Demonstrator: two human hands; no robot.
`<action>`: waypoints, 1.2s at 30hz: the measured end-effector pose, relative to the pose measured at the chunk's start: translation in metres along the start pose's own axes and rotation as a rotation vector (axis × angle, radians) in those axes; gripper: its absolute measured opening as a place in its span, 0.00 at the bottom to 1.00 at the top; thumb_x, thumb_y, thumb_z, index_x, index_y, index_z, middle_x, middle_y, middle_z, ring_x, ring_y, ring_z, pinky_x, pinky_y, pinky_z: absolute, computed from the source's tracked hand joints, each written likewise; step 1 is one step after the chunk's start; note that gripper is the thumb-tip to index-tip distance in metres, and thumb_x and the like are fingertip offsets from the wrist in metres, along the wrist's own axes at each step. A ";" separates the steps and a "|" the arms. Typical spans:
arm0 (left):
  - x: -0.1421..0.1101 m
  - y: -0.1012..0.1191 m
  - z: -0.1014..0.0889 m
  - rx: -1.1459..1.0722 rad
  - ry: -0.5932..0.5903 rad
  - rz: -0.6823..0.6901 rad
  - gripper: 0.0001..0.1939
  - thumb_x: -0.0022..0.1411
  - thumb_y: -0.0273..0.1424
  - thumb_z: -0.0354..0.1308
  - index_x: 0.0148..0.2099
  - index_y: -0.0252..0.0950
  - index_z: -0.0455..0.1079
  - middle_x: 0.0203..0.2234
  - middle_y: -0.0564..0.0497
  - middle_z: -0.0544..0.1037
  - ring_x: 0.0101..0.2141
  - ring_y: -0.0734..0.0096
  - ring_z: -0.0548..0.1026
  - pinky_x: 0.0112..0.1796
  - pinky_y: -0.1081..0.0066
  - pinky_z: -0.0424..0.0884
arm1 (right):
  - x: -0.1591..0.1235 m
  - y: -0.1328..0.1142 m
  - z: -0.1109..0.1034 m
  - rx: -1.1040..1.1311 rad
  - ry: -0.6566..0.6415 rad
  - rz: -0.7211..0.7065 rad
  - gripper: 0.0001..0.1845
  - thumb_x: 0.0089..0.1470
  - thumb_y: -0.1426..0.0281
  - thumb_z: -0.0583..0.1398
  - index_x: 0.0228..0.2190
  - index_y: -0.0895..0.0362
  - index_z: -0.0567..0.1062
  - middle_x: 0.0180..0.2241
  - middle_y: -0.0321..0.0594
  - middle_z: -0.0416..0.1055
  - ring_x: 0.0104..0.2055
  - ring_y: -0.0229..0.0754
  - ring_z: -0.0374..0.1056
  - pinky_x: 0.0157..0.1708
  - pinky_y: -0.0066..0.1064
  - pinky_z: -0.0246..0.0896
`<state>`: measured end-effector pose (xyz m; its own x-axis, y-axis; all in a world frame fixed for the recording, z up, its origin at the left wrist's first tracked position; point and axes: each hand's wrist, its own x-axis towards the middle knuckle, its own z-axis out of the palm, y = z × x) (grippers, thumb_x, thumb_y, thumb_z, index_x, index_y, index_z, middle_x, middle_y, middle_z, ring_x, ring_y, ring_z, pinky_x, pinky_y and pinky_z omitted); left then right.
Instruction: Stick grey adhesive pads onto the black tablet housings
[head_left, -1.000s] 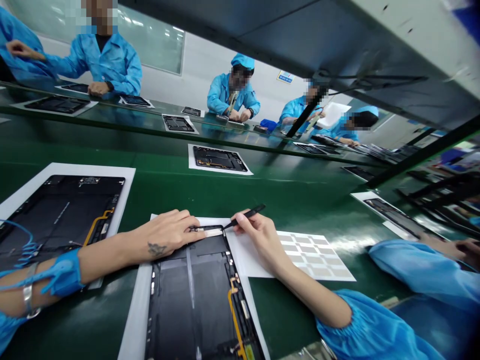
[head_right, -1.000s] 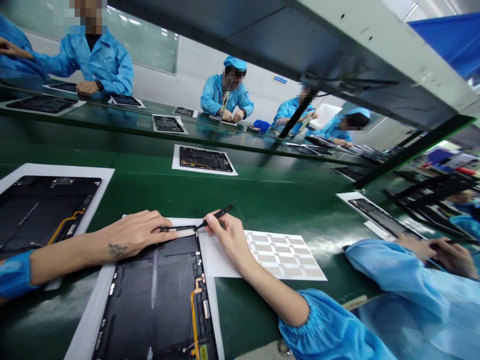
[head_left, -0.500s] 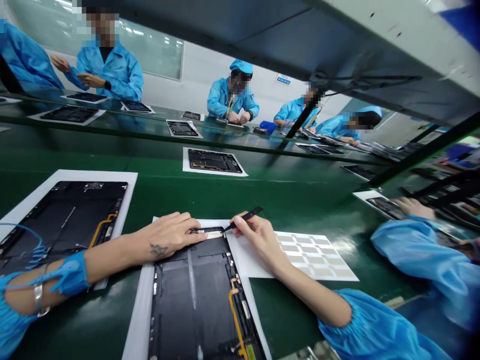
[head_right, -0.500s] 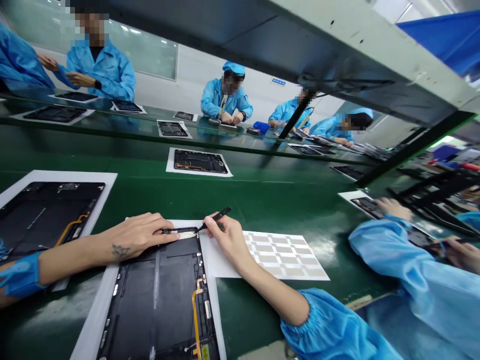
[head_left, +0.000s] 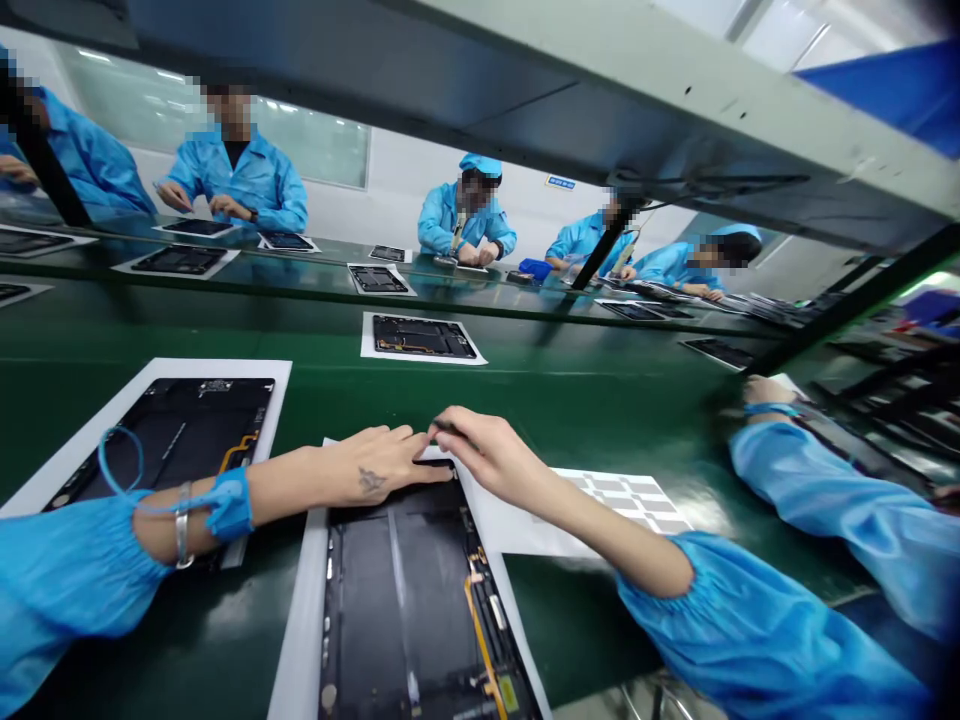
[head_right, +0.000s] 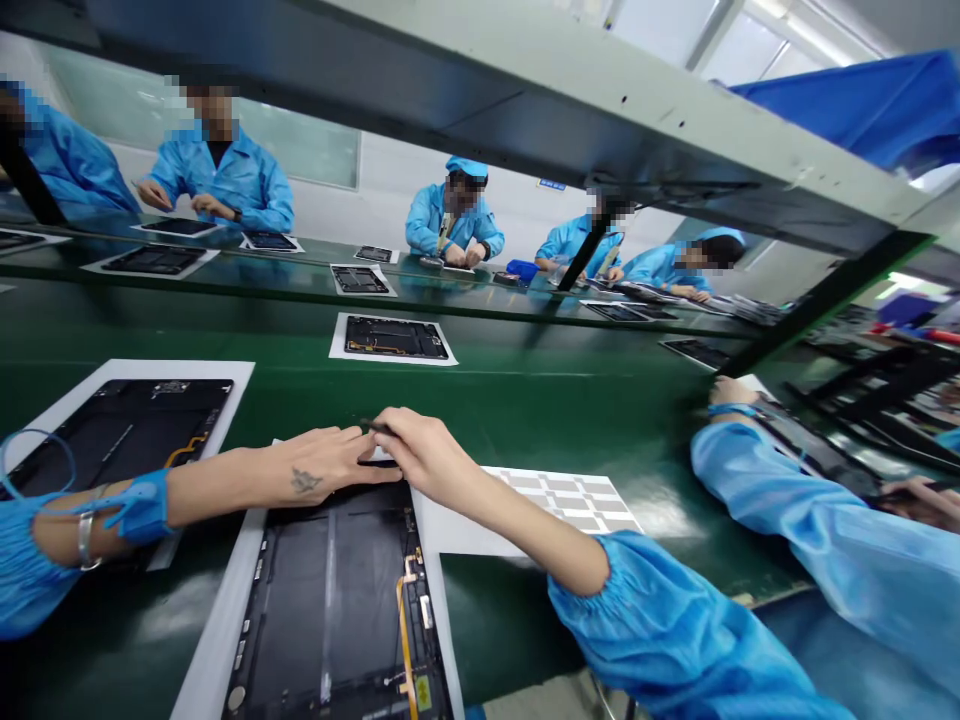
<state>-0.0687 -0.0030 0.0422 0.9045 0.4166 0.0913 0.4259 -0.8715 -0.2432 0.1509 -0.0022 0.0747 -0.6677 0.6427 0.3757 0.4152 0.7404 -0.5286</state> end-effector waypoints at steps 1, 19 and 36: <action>-0.004 0.000 0.000 -0.031 0.016 0.006 0.29 0.66 0.19 0.49 0.66 0.44 0.61 0.47 0.43 0.73 0.39 0.61 0.73 0.36 0.65 0.71 | 0.005 0.002 0.001 -0.068 -0.086 -0.036 0.09 0.64 0.74 0.53 0.33 0.56 0.72 0.32 0.40 0.71 0.35 0.41 0.67 0.36 0.31 0.60; -0.040 -0.003 0.015 -0.434 0.266 0.015 0.22 0.65 0.18 0.47 0.57 0.32 0.70 0.54 0.42 0.76 0.57 0.62 0.72 0.58 0.63 0.69 | 0.026 -0.005 -0.002 -0.665 -0.679 -0.224 0.09 0.56 0.82 0.56 0.34 0.60 0.74 0.34 0.46 0.71 0.35 0.44 0.63 0.33 0.35 0.52; -0.037 -0.001 0.016 -0.419 0.322 0.002 0.21 0.65 0.18 0.47 0.54 0.32 0.73 0.52 0.41 0.78 0.53 0.59 0.75 0.53 0.60 0.72 | -0.047 0.020 0.003 -0.208 -0.178 -0.059 0.15 0.62 0.78 0.55 0.44 0.57 0.78 0.33 0.44 0.70 0.37 0.46 0.66 0.37 0.37 0.63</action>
<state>-0.1026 -0.0135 0.0233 0.8380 0.3716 0.3996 0.3365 -0.9284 0.1576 0.1891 -0.0180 0.0439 -0.7850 0.5660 0.2520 0.4777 0.8119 -0.3356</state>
